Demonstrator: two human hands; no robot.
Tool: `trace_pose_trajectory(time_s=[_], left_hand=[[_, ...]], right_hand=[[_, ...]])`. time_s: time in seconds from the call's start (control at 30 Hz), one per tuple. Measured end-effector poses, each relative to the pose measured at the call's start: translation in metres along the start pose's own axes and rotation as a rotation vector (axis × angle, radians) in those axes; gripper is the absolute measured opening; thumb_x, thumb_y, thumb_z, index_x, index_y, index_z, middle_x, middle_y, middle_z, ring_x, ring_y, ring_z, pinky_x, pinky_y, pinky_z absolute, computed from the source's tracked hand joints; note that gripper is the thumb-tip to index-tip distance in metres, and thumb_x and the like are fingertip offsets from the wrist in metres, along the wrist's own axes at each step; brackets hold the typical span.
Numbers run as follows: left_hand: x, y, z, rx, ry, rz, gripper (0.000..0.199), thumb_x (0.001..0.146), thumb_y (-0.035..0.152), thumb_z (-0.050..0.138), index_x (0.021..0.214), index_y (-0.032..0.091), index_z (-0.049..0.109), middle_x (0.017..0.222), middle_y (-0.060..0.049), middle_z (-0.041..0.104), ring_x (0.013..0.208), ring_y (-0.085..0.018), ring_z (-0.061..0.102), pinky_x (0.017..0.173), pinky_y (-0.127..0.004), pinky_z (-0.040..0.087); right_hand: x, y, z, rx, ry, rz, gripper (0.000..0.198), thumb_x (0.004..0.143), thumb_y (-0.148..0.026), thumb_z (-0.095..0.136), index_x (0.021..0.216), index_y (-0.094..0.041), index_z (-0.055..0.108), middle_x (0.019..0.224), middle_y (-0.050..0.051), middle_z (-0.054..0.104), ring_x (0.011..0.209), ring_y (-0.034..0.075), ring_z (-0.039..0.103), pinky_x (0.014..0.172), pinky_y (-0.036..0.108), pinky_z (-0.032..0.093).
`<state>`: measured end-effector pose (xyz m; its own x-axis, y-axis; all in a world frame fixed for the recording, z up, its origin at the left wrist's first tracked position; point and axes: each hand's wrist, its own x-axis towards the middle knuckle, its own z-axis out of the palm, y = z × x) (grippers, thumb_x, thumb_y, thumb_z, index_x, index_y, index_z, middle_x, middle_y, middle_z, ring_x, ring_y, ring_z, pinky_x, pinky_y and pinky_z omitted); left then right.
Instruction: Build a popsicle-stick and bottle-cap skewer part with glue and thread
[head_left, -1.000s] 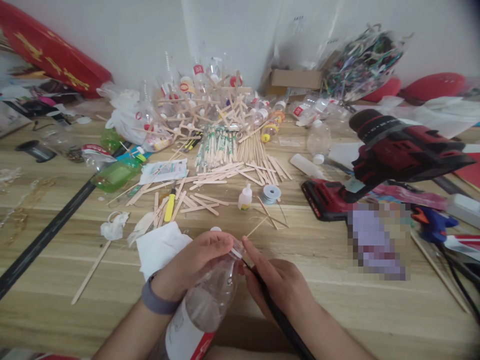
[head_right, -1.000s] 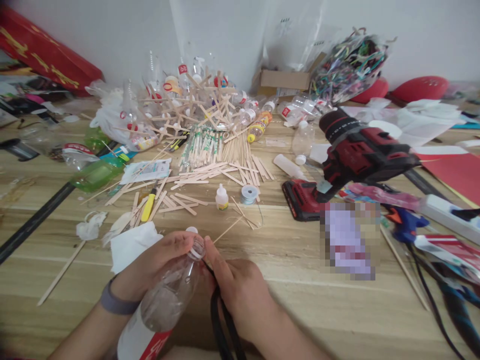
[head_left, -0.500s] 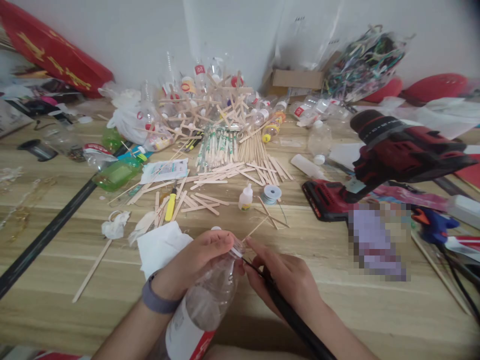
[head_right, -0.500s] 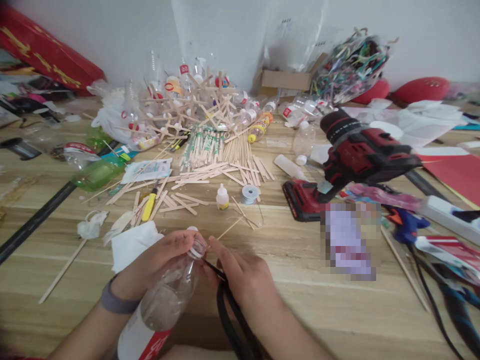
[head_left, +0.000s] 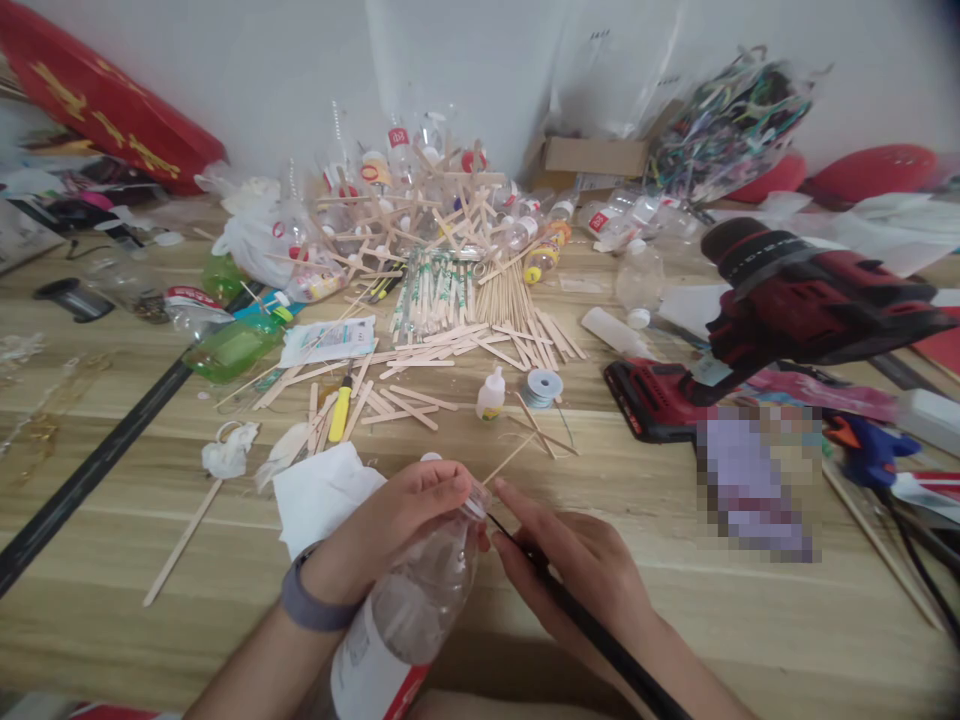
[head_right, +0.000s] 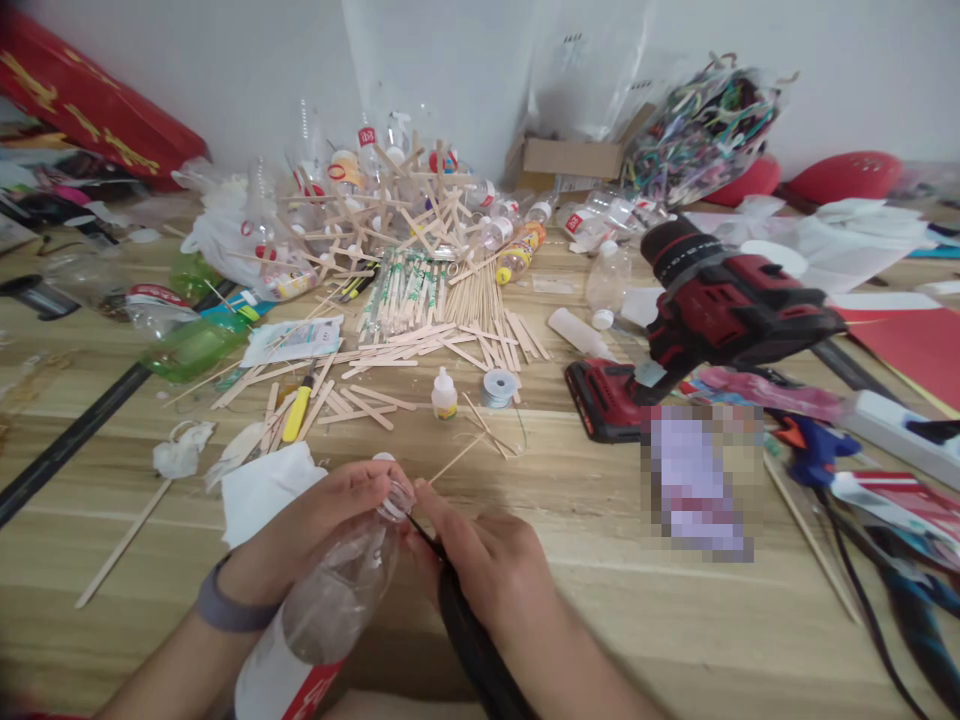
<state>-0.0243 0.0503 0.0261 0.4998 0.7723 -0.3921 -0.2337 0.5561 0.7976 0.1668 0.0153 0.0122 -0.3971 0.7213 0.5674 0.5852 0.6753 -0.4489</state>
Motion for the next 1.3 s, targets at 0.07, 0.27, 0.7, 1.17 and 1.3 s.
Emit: trace_pose_trajectory(time_s=[0.07, 0.27, 0.7, 1.17, 1.3], left_hand=[[0.000, -0.001, 0.000, 0.005, -0.002, -0.011, 0.036, 0.075, 0.049, 0.074, 0.074, 0.015, 0.062, 0.067, 0.000, 0.064, 0.064, -0.013, 0.058, 0.062, -0.023, 0.042], [0.000, -0.002, 0.001, 0.013, 0.027, -0.035, 0.036, 0.074, 0.050, 0.075, 0.074, 0.016, 0.062, 0.065, 0.002, 0.064, 0.061, -0.011, 0.055, 0.058, -0.021, 0.038], [0.004, -0.004, -0.005, 0.137, 0.011, -0.083, 0.043, 0.065, 0.052, 0.080, 0.078, 0.014, 0.066, 0.068, -0.001, 0.068, 0.062, -0.012, 0.057, 0.061, -0.024, 0.040], [-0.001, 0.000, -0.004, 0.169, -0.031, 0.008, 0.028, 0.076, 0.043, 0.071, 0.080, 0.015, 0.071, 0.071, -0.001, 0.067, 0.068, -0.014, 0.058, 0.068, -0.026, 0.042], [0.000, -0.002, -0.007, 0.150, -0.060, 0.007, 0.035, 0.076, 0.048, 0.071, 0.079, 0.013, 0.069, 0.074, -0.004, 0.068, 0.069, -0.015, 0.059, 0.068, -0.026, 0.043]], right_hand=[[0.000, -0.001, -0.001, 0.011, -0.002, -0.006, 0.044, 0.091, -0.013, 0.056, 0.134, -0.018, 0.050, 0.064, -0.004, 0.069, 0.046, 0.011, 0.062, 0.050, 0.021, 0.048], [0.003, 0.000, 0.001, -0.081, 0.030, -0.043, 0.045, 0.092, -0.014, 0.054, 0.136, -0.017, 0.049, 0.060, -0.005, 0.069, 0.042, 0.010, 0.060, 0.046, 0.023, 0.044], [-0.004, 0.009, 0.005, -0.158, -0.045, -0.141, 0.045, 0.093, -0.011, 0.047, 0.139, -0.012, 0.045, 0.068, -0.003, 0.071, 0.045, 0.012, 0.059, 0.044, 0.029, 0.038], [0.003, -0.001, 0.007, -0.090, 0.029, -0.085, 0.047, 0.097, -0.013, 0.045, 0.143, -0.011, 0.041, 0.065, -0.003, 0.072, 0.042, 0.011, 0.059, 0.044, 0.025, 0.041], [0.002, 0.000, 0.010, -0.108, 0.040, -0.102, 0.046, 0.098, -0.013, 0.044, 0.143, -0.010, 0.039, 0.064, -0.004, 0.071, 0.042, 0.011, 0.059, 0.044, 0.026, 0.039]])
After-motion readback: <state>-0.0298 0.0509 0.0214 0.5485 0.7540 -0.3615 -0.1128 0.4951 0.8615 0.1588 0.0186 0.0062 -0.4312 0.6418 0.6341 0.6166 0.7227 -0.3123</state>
